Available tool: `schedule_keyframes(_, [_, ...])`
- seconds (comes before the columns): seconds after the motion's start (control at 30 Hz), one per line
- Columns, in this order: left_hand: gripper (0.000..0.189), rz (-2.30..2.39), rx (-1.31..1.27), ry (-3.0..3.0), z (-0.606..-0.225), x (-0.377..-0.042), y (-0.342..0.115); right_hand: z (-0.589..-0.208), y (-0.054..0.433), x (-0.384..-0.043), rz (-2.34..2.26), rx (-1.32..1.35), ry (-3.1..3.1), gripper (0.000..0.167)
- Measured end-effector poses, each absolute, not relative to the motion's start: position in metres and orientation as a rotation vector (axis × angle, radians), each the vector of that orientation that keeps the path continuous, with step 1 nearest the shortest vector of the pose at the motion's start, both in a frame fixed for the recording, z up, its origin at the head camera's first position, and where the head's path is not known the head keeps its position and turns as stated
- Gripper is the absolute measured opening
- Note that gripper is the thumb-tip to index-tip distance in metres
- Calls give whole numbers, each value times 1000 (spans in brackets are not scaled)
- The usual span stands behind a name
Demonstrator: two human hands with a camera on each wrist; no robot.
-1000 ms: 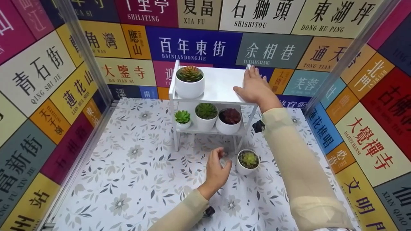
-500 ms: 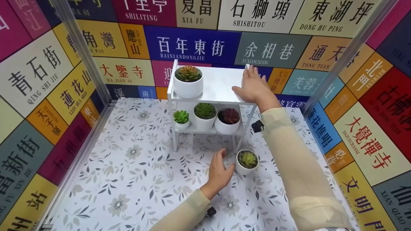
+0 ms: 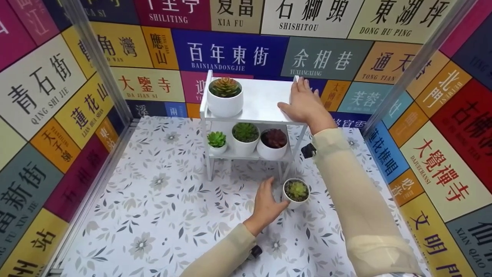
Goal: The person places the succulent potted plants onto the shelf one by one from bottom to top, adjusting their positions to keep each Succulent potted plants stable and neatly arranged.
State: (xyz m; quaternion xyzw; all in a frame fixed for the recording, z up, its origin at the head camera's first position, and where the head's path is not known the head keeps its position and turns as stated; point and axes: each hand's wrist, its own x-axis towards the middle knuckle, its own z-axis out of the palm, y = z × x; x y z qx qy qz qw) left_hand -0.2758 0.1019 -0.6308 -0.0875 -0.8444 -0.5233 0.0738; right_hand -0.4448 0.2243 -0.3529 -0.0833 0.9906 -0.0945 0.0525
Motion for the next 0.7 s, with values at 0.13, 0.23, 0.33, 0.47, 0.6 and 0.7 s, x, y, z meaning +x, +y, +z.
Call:
schedule_keyframes(0.13, [91,-1573,-255,-2545,-633,-279,105,-354,225,-446,-281,-250,3015,102])
schedule_keyframes(0.23, [92,-1578,-246,-2562,-634,-280,107,-354,225,-446,-277,-252,3017,102])
schedule_keyframes(0.33, [94,-1594,-250,-2571,-635,-280,109,-354,225,-447,-278,-253,3020,102])
schedule_keyframes(0.47, [96,-1596,-252,-2587,-636,-280,112,-353,225,-447,-281,-251,3019,102])
schedule_keyframes(0.6, [96,-1590,-236,-2607,-637,-280,112,-354,225,-448,-295,-254,3012,102])
schedule_keyframes(0.7, [97,-1589,-229,-2623,-637,-281,113,-354,225,-447,-307,-246,3007,102])
